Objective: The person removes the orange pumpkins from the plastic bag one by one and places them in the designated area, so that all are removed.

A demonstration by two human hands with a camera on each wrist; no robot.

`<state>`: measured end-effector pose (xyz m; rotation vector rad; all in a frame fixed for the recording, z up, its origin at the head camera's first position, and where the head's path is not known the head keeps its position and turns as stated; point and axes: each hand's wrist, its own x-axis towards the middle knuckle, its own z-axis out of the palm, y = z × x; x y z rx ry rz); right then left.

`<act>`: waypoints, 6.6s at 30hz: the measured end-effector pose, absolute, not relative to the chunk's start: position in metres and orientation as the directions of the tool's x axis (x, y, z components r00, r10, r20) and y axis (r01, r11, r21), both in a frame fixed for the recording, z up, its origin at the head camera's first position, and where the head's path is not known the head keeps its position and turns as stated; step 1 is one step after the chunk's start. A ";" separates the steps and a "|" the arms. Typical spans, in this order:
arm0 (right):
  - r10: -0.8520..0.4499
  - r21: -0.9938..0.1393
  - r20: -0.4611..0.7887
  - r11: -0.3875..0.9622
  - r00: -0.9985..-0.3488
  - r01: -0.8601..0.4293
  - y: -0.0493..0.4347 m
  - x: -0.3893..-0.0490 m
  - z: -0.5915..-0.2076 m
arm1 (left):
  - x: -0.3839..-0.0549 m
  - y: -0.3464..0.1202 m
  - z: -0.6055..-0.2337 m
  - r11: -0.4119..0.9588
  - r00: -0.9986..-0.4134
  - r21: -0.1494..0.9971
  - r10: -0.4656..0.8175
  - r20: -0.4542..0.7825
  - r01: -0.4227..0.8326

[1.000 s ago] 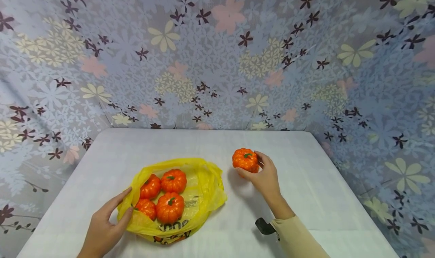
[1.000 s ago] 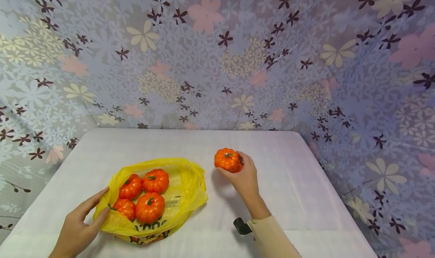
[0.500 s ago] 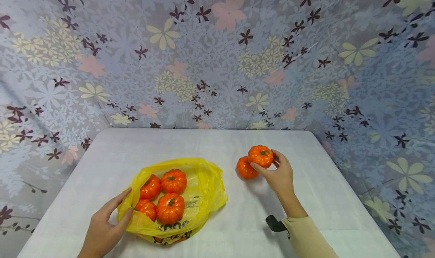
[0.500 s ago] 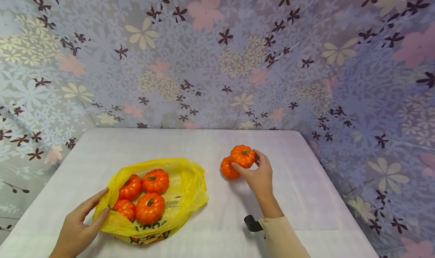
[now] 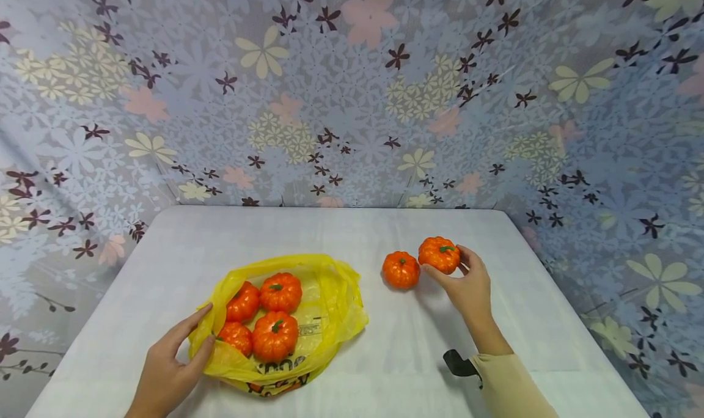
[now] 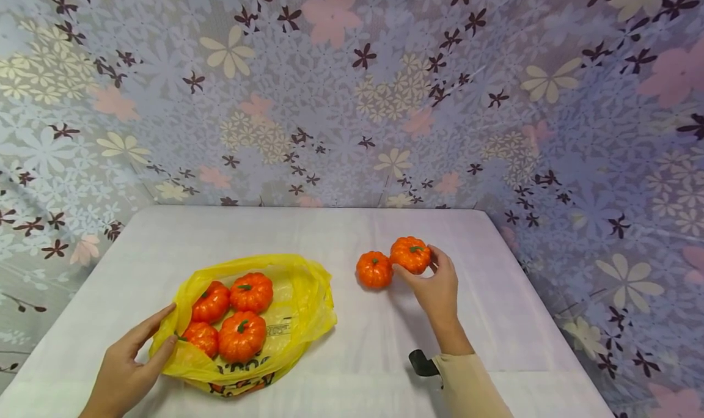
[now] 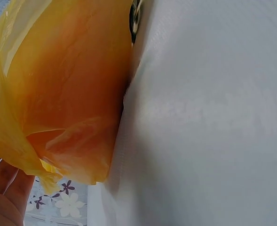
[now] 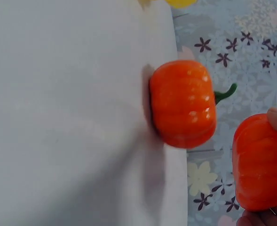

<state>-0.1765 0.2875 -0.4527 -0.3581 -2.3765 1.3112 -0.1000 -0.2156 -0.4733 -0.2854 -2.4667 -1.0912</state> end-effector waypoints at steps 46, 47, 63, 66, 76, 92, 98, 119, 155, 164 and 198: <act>0.410 -0.832 0.000 0.506 -0.912 0.228 0.305 -0.183 -0.486 | -0.102 -0.220 -0.474 0.662 -0.891 0.663 0.014 0.455 0.349; 0.410 -0.828 -0.002 0.512 -0.912 0.231 0.305 -0.183 -0.486 | -0.102 -0.220 -0.474 0.662 -0.892 0.664 0.015 0.452 0.348; 0.390 -0.794 -0.032 0.550 -0.920 0.261 0.305 -0.185 -0.486 | -0.104 -0.220 -0.471 0.655 -0.889 0.667 0.017 0.457 0.355; 0.390 -0.792 -0.039 0.550 -0.920 0.266 0.305 -0.185 -0.486 | -0.104 -0.220 -0.470 0.659 -0.892 0.666 0.017 0.452 0.350; 0.387 -0.786 -0.064 0.549 -0.920 0.286 0.305 -0.184 -0.486 | -0.104 -0.221 -0.472 0.654 -0.892 0.667 0.024 0.452 0.356; 0.426 -0.792 0.134 0.588 -0.895 0.161 0.301 -0.177 -0.456 | -0.103 -0.223 -0.473 0.647 -0.887 0.670 0.020 0.461 0.363; 0.400 -0.789 0.232 0.611 -0.887 0.069 0.297 -0.176 -0.443 | -0.103 -0.223 -0.474 0.645 -0.889 0.673 0.020 0.458 0.361; 0.294 -0.784 0.317 0.616 -0.902 -0.075 0.257 -0.176 -0.421 | -0.105 -0.223 -0.474 0.623 -0.877 0.678 0.026 0.480 0.390; -0.068 -0.804 0.260 0.538 -0.963 -0.255 0.135 -0.161 -0.444 | -0.103 -0.224 -0.475 0.618 -0.877 0.681 0.027 0.480 0.392; -0.176 -0.809 0.209 0.521 -0.962 -0.272 0.108 -0.152 -0.445 | -0.103 -0.223 -0.475 0.624 -0.877 0.677 0.031 0.479 0.391; -0.405 -0.782 0.044 0.555 -0.913 -0.284 0.051 -0.139 -0.479 | -0.103 -0.222 -0.477 0.632 -0.875 0.667 0.035 0.483 0.394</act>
